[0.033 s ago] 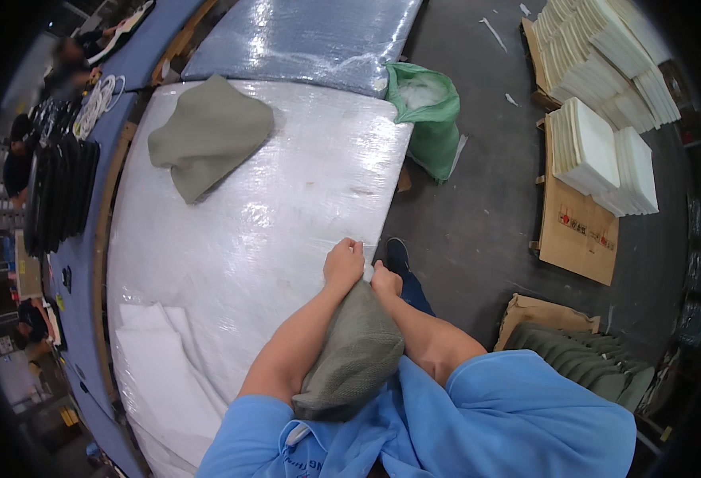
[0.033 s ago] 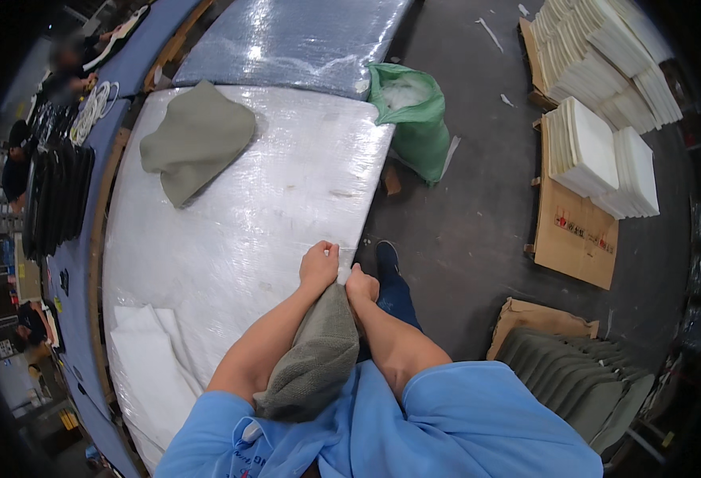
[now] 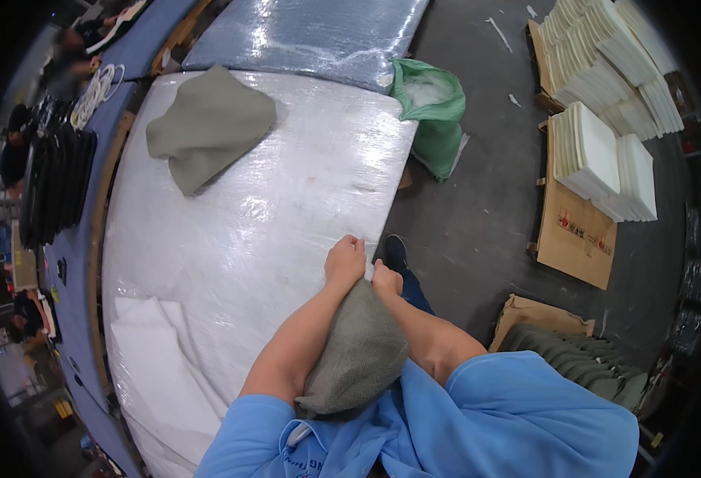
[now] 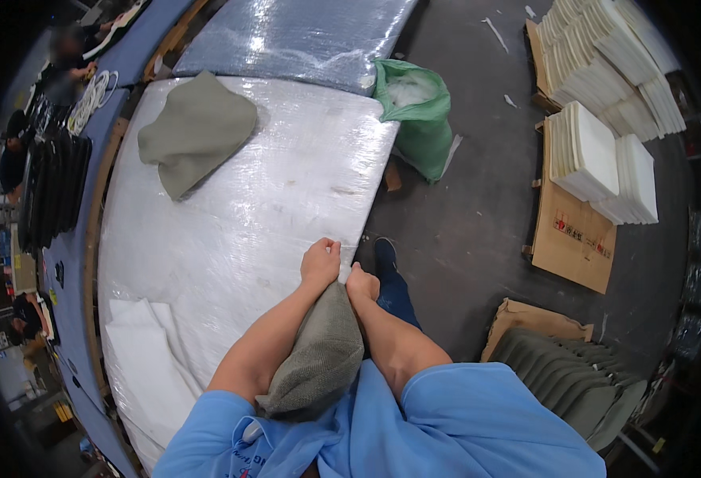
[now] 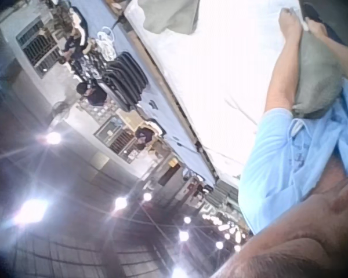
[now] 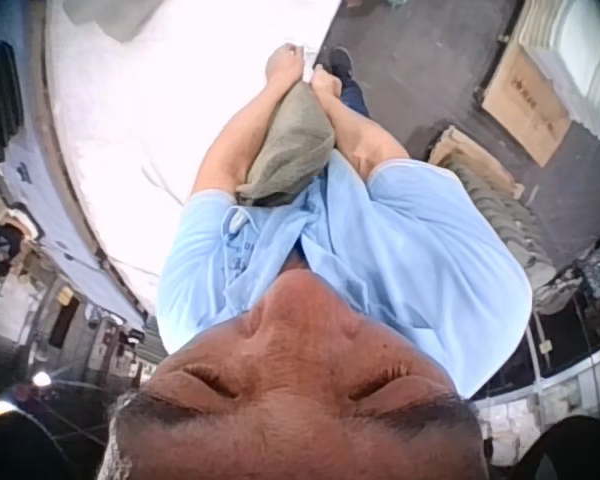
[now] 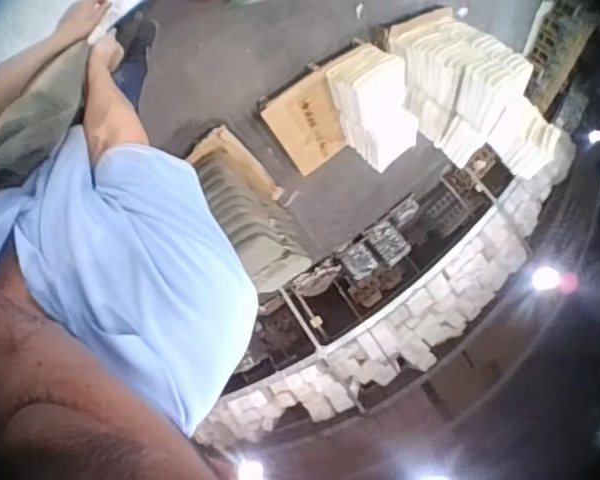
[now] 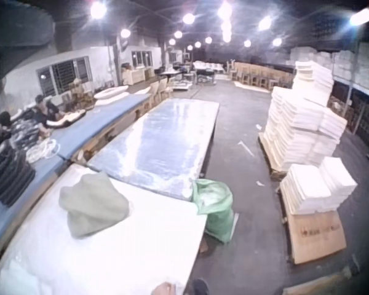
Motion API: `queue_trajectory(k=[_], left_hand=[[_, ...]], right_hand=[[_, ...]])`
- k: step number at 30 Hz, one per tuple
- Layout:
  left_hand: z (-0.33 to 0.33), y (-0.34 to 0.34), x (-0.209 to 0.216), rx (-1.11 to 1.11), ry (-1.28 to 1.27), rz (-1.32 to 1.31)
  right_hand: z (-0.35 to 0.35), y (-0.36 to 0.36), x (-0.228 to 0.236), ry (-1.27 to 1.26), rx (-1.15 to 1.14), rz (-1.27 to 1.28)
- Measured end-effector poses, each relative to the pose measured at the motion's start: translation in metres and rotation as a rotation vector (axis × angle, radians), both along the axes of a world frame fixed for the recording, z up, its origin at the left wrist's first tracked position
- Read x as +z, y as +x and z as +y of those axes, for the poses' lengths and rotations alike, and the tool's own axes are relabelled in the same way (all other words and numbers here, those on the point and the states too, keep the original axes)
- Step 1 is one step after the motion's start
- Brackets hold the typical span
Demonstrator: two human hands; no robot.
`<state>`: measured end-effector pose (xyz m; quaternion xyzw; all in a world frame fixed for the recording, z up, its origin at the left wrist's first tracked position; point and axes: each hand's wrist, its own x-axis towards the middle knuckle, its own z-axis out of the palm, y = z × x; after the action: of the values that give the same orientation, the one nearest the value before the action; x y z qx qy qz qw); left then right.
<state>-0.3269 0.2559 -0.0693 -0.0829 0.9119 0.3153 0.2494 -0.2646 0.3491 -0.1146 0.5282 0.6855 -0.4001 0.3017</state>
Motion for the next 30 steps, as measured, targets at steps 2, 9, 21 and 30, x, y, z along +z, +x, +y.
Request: queue_trajectory(k=[2, 9, 21, 30], left_hand=[[-0.005, 0.002, -0.003, 0.041, -0.004, -0.01], [-0.006, 0.0, -0.043, 0.056, -0.049, 0.054], [-0.059, 0.009, -0.042, 0.095, 0.083, -0.203], [-0.056, 0.041, -0.057, 0.056, 0.174, -0.184]], right_hand=[[-0.007, 0.001, -0.002, 0.025, 0.051, -0.019], [-0.016, -0.006, -0.027, 0.098, 0.023, -0.059], [-0.022, -0.009, -0.034, 0.062, -0.284, 0.024], [-0.018, -0.003, -0.04, -0.062, -0.323, 0.062]])
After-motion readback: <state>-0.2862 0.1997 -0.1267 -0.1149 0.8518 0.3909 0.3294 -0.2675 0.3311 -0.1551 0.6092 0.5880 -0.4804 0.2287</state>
